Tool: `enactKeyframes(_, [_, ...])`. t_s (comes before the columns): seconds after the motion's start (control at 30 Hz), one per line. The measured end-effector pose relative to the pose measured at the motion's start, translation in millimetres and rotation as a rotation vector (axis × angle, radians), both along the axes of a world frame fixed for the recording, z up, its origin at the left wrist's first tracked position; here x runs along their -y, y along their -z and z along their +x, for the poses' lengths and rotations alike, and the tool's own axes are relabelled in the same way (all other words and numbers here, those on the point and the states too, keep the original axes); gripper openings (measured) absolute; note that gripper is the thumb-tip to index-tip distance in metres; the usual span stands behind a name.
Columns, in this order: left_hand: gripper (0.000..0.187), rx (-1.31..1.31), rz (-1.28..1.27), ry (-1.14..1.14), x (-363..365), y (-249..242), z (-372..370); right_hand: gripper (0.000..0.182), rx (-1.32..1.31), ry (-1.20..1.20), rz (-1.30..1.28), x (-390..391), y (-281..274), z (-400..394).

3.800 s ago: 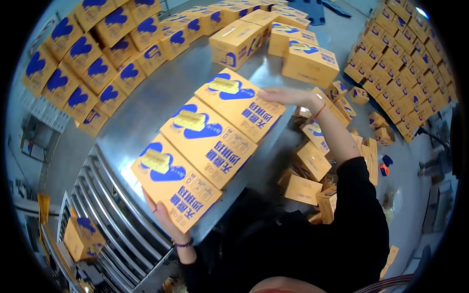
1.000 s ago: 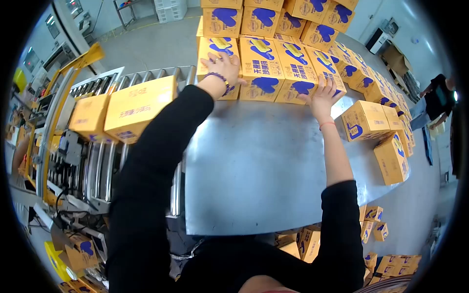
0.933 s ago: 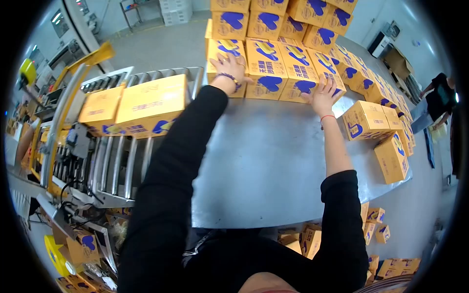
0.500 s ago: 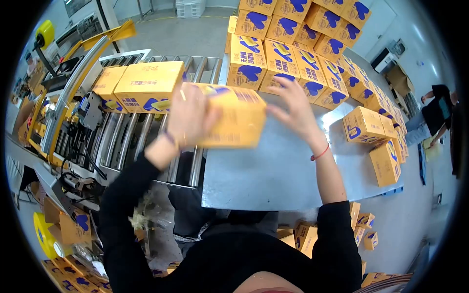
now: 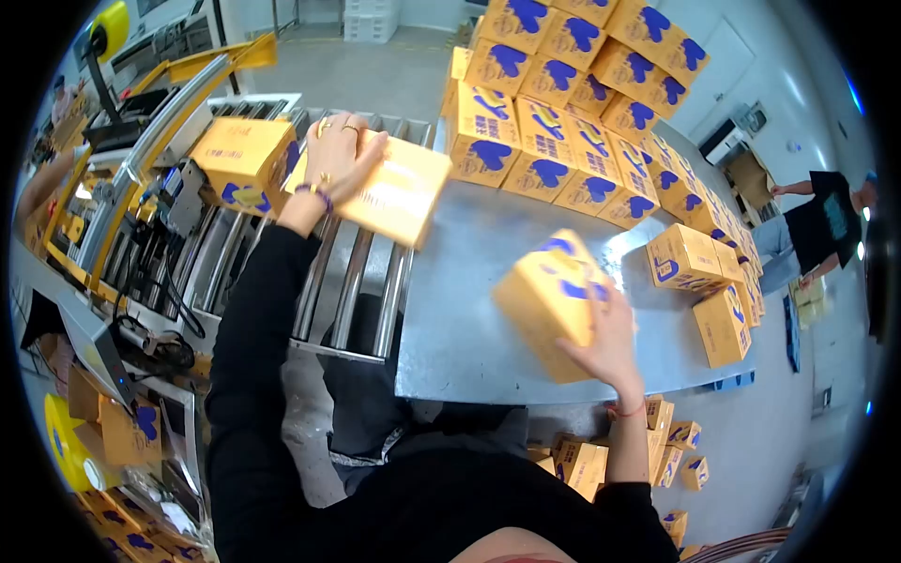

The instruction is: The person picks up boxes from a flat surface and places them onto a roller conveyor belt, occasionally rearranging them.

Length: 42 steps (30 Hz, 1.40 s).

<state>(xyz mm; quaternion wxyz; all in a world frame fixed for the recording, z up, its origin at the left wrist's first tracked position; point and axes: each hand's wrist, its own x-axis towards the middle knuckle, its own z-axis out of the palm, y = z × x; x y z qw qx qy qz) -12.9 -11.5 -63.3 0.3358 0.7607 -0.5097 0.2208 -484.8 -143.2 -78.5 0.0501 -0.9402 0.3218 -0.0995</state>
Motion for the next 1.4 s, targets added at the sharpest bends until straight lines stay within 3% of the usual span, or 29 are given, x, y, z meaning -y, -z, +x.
enactKeyframes(0.07, [0.024,-0.113,-0.261,0.085,-35,17,-39,0.095,-0.008,0.21,-0.143,20,19,-37])
enactKeyframes(0.13, [0.015,-0.278,-0.308,0.387,-59,61,-75,0.087,-0.004,0.248,-0.143,34,21,-52])
enactKeyframes(0.2, [0.011,-0.461,-0.4,0.527,-51,72,-127,0.079,0.0,0.279,-0.153,38,23,-51])
enactKeyframes(0.23, [0.02,-0.27,-0.291,0.536,-40,70,-147,0.072,0.003,0.284,-0.147,38,25,-47])
enactKeyframes(0.27, [0.026,-0.406,-0.23,0.525,-16,79,-173,0.065,0.006,0.286,-0.143,38,25,-44])
enactKeyframes(0.37, [0.059,-0.302,-0.079,0.67,56,92,-229,0.058,0.058,0.247,-0.052,26,18,-29])
enactKeyframes(0.4, [0.063,-0.276,-0.089,0.635,70,91,-242,0.059,-0.043,0.376,-0.203,34,33,-38])
enactKeyframes(0.5, [0.072,-0.284,-0.048,0.552,86,89,-273,0.063,-0.073,0.533,-0.16,46,28,-64])
enactKeyframes(0.63, [0.074,-0.306,0.072,0.601,88,93,-290,0.065,-0.115,0.637,-0.095,61,24,-79])
enactKeyframes(0.7, [0.073,-0.308,0.035,0.633,75,92,-273,0.069,-0.044,0.512,-0.133,75,35,-87])
enactKeyframes(0.77, [0.067,-0.522,0.238,0.8,52,72,-240,0.071,-0.045,0.549,-0.054,84,29,-77])
enactKeyframes(0.8, [0.058,-0.533,0.2,0.798,44,60,-223,0.074,-0.048,0.58,0.021,86,27,-69])
enactKeyframes(0.87, [0.047,-0.171,0.014,0.692,41,42,-171,0.077,0.03,0.514,-0.076,82,29,-58])
enactKeyframes(0.9, [0.042,-0.123,-0.046,0.673,38,24,-138,0.078,0.073,0.452,-0.15,81,31,-58])
enactKeyframes(0.93, [0.034,-0.172,-0.05,0.553,27,-9,-113,0.077,0.057,0.459,-0.183,84,36,-58])
enactKeyframes(0.97, [0.03,0.124,0.145,0.356,22,-34,-79,0.077,0.039,0.478,-0.218,87,38,-60])
enactKeyframes(1.0, [0.02,0.159,-0.041,0.206,49,-12,-22,0.077,0.066,0.444,-0.17,78,27,-55])
enactKeyframes(1.03, [0.026,0.248,0.231,-0.017,30,-40,-5,0.077,0.095,0.424,-0.125,68,15,-47])
enactKeyframes(1.07, [0.03,0.43,0.065,-0.069,23,-12,43,0.079,0.11,0.431,-0.126,69,16,-48])
enactKeyframes(1.1, [0.036,0.37,0.333,-0.226,12,1,70,0.08,0.122,0.441,-0.126,69,18,-51])
enactKeyframes(1.13, [0.045,0.04,0.745,-0.253,15,26,122,0.082,0.099,0.477,-0.113,66,15,-51])
enactKeyframes(1.17, [0.058,-0.097,0.619,-0.482,22,28,106,0.085,0.082,0.5,-0.098,67,15,-50])
enactKeyframes(1.2, [0.066,-0.072,0.445,-0.341,14,37,92,0.087,0.082,0.523,-0.122,68,18,-52])
enactKeyframes(1.23, [0.058,-0.059,0.324,-0.255,-2,25,54,0.089,0.078,0.542,-0.139,67,24,-55])
enactKeyframes(1.27, [0.049,-0.133,0.145,0.027,-24,24,39,0.09,0.075,0.551,-0.138,66,27,-55])
enactKeyframes(1.3, [0.046,-0.243,-0.09,0.169,-44,22,-5,0.091,0.075,0.55,-0.141,67,26,-54])
enactKeyframes(1.33, [0.042,-0.544,-0.338,0.267,-55,12,-67,0.091,0.08,0.591,-0.135,68,27,-54])
enactKeyframes(1.37, [0.037,-0.679,-0.389,0.33,-67,29,-91,0.092,0.085,0.579,-0.155,70,30,-54])
enactKeyframes(1.4, [0.039,-0.82,-0.362,0.452,-82,89,-63,0.093,0.085,0.56,-0.17,70,33,-55])
